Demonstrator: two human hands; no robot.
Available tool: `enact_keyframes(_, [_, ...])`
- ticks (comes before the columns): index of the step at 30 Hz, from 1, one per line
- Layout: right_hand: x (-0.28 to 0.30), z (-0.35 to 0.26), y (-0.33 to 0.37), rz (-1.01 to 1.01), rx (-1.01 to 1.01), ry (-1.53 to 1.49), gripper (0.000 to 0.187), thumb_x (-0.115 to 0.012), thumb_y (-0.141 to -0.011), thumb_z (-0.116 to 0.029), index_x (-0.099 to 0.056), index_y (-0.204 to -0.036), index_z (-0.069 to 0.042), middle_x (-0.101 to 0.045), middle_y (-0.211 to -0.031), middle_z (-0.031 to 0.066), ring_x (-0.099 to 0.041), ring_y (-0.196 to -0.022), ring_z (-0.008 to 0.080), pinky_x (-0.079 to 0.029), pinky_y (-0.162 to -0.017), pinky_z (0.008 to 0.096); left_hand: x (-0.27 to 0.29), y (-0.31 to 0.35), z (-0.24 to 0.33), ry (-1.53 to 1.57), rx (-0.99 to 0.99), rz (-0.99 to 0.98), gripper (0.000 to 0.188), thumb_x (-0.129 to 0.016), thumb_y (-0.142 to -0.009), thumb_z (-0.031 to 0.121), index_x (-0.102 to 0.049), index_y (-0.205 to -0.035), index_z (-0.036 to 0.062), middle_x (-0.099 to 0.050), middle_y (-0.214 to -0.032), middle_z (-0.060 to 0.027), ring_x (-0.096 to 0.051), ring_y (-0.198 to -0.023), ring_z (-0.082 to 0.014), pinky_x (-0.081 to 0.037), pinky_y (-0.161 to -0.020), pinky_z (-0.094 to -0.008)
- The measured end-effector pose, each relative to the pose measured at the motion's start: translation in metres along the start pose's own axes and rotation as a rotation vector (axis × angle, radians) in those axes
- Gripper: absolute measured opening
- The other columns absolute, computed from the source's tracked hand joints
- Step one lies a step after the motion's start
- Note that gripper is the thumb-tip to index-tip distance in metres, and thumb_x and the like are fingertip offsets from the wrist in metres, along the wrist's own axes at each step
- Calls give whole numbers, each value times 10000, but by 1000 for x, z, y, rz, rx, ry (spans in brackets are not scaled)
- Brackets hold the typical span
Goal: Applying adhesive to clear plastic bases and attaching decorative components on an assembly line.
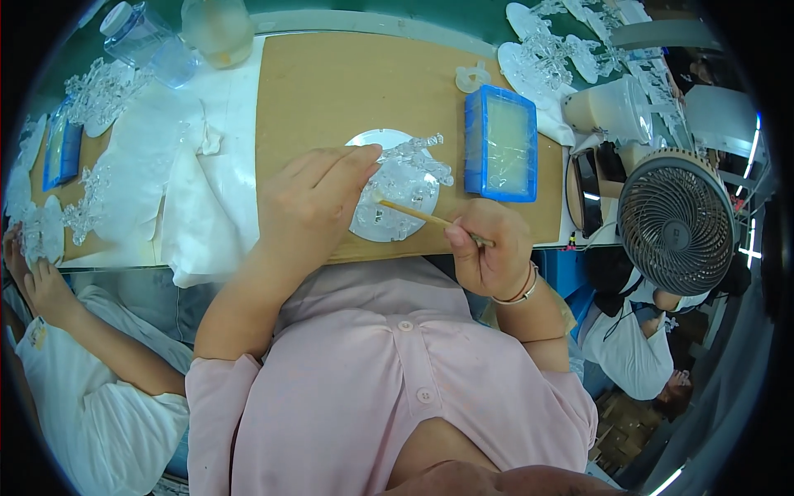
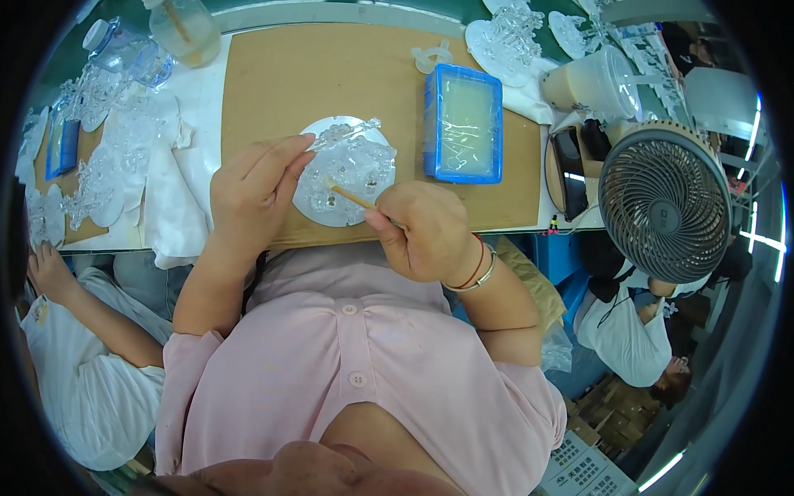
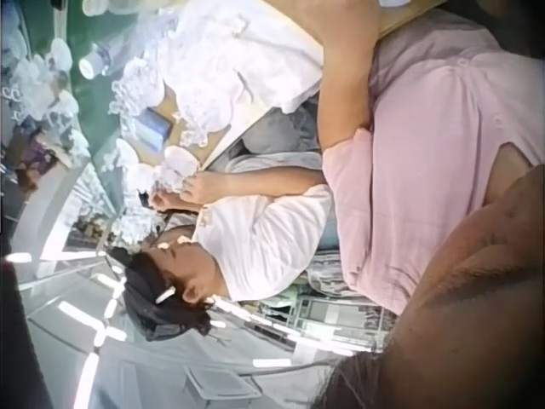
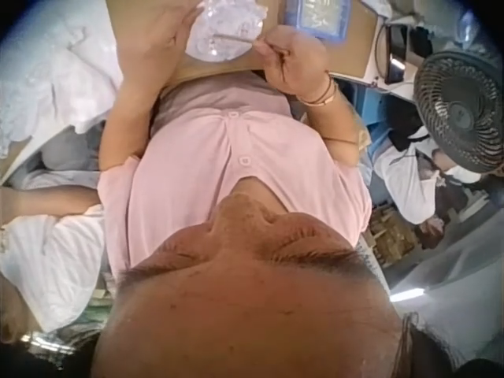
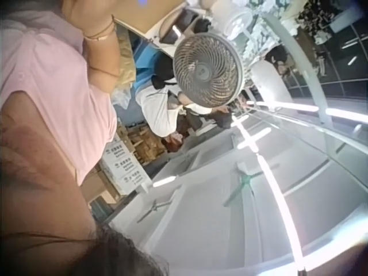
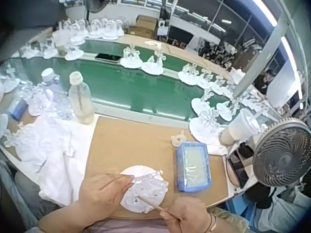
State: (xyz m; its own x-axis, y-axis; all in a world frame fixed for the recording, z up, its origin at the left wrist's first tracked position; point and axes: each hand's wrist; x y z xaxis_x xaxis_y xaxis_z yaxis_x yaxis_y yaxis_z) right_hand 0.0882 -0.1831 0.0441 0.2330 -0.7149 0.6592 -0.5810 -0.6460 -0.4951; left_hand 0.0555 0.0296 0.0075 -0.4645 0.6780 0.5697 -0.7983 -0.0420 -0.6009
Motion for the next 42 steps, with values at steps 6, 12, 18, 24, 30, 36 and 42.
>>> enact_keyframes(6, [-11,-6,-13,-160,370,101,186,-674,-779,-26,-503,-849,-35,-581,-744,101,-522,-522,228,-403,-447,318,2,-1,2,11,-10,-11,205,-715,-741,15,-673,-938,56,-680,-834,-81,-651,-729,-228,-511,-615,-311])
enact_keyframes(12, [-14,-6,-24,-264,425,189,198,-704,-753,-69,-528,-842,-48,-589,-764,102,-536,-550,231,-412,-464,308,1,-1,1,15,-20,-23,216,-709,-736,4,-666,-943,50,-676,-848,-85,-649,-752,-230,-510,-627,-313])
enact_keyframes(18, [-11,0,-33,-49,-16,8,197,-673,-736,-30,-544,-884,-39,-600,-789,117,-576,-631,263,-465,-537,324,0,-3,1,-1,-41,-39,217,-708,-734,2,-666,-942,45,-678,-849,-87,-651,-752,-236,-512,-633,-316])
enact_keyframes(24, [-3,-9,-27,-372,312,213,256,-645,-706,-4,-545,-938,-44,-612,-834,124,-589,-633,265,-471,-532,327,-2,-4,2,2,-16,-24,188,-708,-736,6,-673,-917,46,-682,-837,-83,-653,-741,-234,-513,-627,-318])
enact_keyframes(30, [0,9,-28,-80,100,110,190,-610,-813,44,-515,-965,-19,-602,-829,131,-589,-628,253,-472,-543,306,-3,-3,3,-47,-29,-50,189,-675,-747,38,-656,-933,67,-666,-849,-67,-643,-757,-222,-509,-651,-317])
enact_keyframes(36, [18,11,-7,-76,-7,81,128,-569,-884,23,-487,-978,-6,-603,-805,137,-592,-616,219,-469,-553,277,-2,-5,5,-44,10,-48,187,-701,-744,45,-656,-925,60,-665,-815,-70,-638,-738,-221,-503,-638,-312])
enact_keyframes(42, [29,15,11,-24,-37,82,116,-554,-904,4,-469,-983,-6,-607,-802,148,-590,-621,189,-471,-572,258,-3,-6,6,-65,-3,-62,204,-713,-735,35,-661,-930,65,-664,-806,-70,-636,-732,-219,-501,-629,-314])
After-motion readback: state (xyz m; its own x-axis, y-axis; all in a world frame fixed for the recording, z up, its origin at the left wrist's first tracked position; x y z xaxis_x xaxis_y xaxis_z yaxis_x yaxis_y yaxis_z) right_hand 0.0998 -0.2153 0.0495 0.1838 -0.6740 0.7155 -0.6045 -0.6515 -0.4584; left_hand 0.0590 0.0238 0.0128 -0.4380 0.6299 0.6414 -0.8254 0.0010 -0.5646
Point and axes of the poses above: each hand's wrist, its own y-axis away from the middle knuckle, its own x-axis out of the back of the hand, z = x × y
